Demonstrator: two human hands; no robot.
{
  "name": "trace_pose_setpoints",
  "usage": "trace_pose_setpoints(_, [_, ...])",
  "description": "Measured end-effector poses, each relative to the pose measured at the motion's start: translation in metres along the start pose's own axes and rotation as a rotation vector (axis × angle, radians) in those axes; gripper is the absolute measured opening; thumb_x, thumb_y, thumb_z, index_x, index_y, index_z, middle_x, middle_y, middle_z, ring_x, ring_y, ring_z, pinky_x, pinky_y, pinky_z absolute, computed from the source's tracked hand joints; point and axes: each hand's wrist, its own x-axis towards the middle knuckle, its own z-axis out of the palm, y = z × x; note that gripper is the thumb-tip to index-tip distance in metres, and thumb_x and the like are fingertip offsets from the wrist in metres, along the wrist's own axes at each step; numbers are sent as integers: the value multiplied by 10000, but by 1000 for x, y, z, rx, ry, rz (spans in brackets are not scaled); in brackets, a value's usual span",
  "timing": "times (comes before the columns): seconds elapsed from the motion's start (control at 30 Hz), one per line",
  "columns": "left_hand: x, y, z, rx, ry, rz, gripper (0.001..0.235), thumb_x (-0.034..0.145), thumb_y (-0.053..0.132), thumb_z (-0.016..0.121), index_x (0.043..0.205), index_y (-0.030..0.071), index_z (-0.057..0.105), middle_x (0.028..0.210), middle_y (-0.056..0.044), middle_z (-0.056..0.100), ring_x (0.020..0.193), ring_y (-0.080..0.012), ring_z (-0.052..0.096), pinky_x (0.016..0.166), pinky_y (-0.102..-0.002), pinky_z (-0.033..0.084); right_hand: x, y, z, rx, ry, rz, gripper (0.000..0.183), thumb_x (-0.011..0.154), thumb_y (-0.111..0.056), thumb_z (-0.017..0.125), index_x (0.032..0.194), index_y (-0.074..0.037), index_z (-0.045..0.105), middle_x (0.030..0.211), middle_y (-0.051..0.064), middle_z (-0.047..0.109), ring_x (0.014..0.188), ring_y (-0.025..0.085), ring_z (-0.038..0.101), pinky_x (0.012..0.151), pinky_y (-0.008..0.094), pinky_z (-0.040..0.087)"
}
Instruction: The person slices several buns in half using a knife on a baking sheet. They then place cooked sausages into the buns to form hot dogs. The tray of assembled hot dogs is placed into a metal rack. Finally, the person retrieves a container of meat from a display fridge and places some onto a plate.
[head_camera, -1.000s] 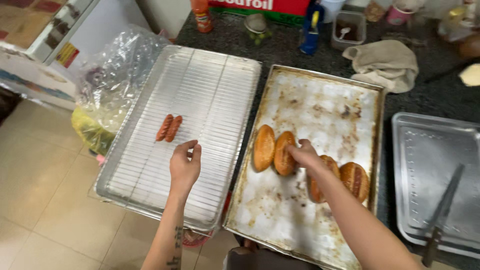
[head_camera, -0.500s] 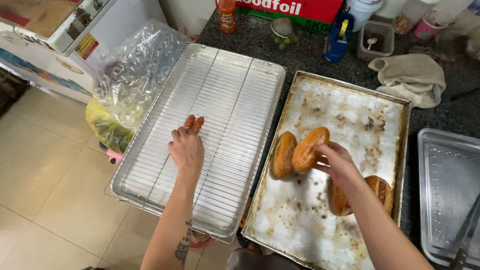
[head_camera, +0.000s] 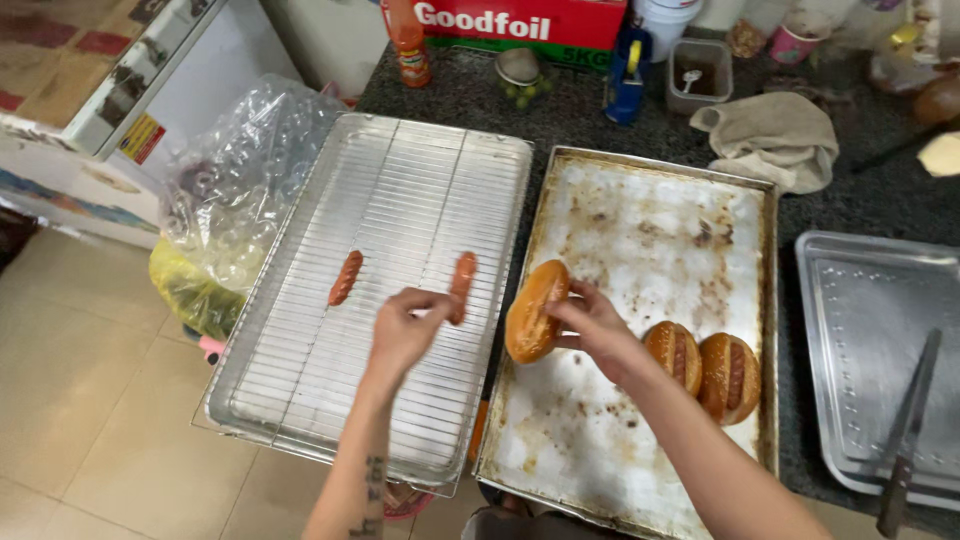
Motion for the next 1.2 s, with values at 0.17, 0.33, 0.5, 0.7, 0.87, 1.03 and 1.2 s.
trace_pose_setpoints(0.17, [-29,15,74,-95,-76,292,213,916,285,868,1041,133,949,1430,-189,792,1370,-346,719,1174,-468,542,-11,20,-11,40,-74,-122,787,990,-244,744,1679,-23,433,1456,195,717,1219,278,788,963,457,715])
trace_pose_setpoints(0.33, [-44,32,114,-193,-127,364,207,927,243,872,1077,124,951,1688,-216,626,1565,-412,578,1287,-508,429,-27,31,-39,26,-44,-159,750,1015,-220,707,1691,-54,426,1532,151,696,1233,243,781,942,423,701])
trace_pose_setpoints(0.5, [-69,66,124,38,-64,351,259,881,300,887,1078,156,974,1740,-236,528,1654,-493,372,1334,-569,330,-37,41,-60,7,-18,-210,755,1007,-194,710,1697,-41,445,1557,161,703,1253,230,775,929,386,689])
trace_pose_setpoints(0.7, [-105,114,134,354,152,450,325,857,333,875,1045,77,947,1705,-304,503,1668,-544,272,1290,-802,172,-44,47,-71,115,-5,-278,791,1005,-178,730,1721,-38,425,1500,191,733,1230,247,777,943,402,682])
trace_pose_setpoints(0.87, [-116,132,148,572,303,605,333,894,334,844,976,17,904,1678,-330,512,1668,-555,286,1268,-890,134,-49,47,-72,196,46,-234,760,1015,-149,705,1712,-63,414,1486,130,730,1251,220,767,971,398,688])
trace_pose_setpoints(1.03, [-120,131,159,694,319,628,306,868,318,841,921,20,886,1694,-307,508,1674,-548,279,1272,-890,136,-49,53,-74,315,74,-208,762,992,-104,683,1711,-83,430,1394,108,744,1197,211,762,931,408,678])
trace_pose_setpoints(1.2, [-123,130,166,699,366,715,301,892,308,823,999,37,898,1697,-290,511,1681,-551,281,1280,-886,107,-52,59,-78,349,85,-222,748,994,-104,700,1702,-81,460,1324,105,746,1144,189,753,886,411,670])
